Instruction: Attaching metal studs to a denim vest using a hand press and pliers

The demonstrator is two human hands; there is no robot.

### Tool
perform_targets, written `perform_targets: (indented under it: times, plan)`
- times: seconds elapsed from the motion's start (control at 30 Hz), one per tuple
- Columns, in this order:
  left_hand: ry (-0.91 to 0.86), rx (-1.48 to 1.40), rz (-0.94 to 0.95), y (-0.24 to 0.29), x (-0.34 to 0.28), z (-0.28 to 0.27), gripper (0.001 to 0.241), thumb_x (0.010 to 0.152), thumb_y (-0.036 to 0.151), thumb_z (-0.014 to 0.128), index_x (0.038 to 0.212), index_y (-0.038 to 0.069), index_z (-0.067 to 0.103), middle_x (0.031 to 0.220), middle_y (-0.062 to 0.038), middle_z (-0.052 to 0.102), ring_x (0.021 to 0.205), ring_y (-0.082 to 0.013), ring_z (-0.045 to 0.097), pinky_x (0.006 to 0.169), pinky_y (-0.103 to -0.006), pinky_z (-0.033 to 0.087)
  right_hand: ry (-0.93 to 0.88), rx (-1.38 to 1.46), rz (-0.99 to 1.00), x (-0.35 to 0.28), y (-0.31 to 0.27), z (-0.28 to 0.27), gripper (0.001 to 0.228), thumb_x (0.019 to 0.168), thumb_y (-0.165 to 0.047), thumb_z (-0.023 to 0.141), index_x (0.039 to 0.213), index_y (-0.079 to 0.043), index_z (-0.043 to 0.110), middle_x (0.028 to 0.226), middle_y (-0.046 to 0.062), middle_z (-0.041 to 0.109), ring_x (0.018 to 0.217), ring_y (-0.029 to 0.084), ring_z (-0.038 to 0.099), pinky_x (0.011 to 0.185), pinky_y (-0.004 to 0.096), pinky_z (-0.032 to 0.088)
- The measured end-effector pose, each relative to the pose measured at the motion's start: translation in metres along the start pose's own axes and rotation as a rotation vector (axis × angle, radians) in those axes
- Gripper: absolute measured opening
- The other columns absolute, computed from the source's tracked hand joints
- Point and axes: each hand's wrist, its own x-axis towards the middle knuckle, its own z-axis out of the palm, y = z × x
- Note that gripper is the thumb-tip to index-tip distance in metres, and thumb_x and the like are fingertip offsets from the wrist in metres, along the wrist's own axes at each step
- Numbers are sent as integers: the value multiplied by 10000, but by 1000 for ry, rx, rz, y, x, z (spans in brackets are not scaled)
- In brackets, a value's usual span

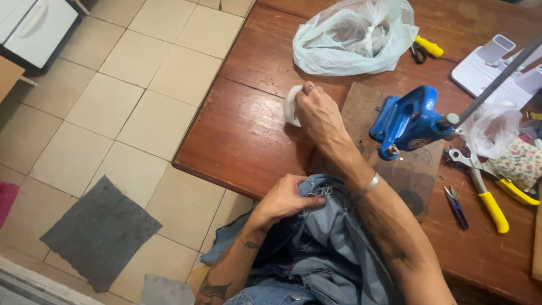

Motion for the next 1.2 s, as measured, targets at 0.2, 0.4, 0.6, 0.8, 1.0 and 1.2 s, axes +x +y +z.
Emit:
perform_targets:
  times: [0.2,0.4,0.6,0.8,1.0,1.2]
  plan:
    - [-1,32,-9,-6,3,1,445,795,494,1058,1086,175,951,917,-119,876,914,-256,826,726,-377,597,-97,144,48,-18,-3,-32,193,1056,-237,801,995,-56,828,1125,185,746,951,533,863,790,669,746]
    - [35,10,25,10,-13,1,467,767,506,1071,1065,167,947,863,-108,851,872,-257,806,703,-379,575,167,85,-79,-35,-13,-60,196,1022,-275,857,1028,-95,783,1010,86,691,951,375,851,783,470,718]
    - [25,8,40,-15,6,7,398,778,458,1087,1036,194,938,856,-97,858,866,-215,791,707,-372,584,271,-117,-193,-150,-47,-136,153,1084,-317,805,1136,-189,739,1123,11,667,1045,262,800,921,333,664]
    - [23,2,18,4,-1,4,422,780,396,1095,1100,160,954,897,-85,890,875,-235,794,716,-360,591,325,-106,190,-265,39,-166,252,1046,-354,987,1183,-205,838,1103,19,785,988,285,834,859,412,691]
    - [26,45,-26,21,-12,2,429,762,456,1108,1089,214,973,903,-79,897,872,-237,811,710,-372,591,438,236,294,-233,50,-182,262,1024,-234,1063,1081,-87,854,1057,82,805,995,323,843,812,361,704]
    - [53,20,-24,13,-8,6,413,767,430,1109,1101,221,986,876,-71,895,845,-229,804,690,-341,587,458,350,264,-225,63,-161,245,1023,-82,1031,1082,39,827,1060,172,790,888,372,867,709,408,741]
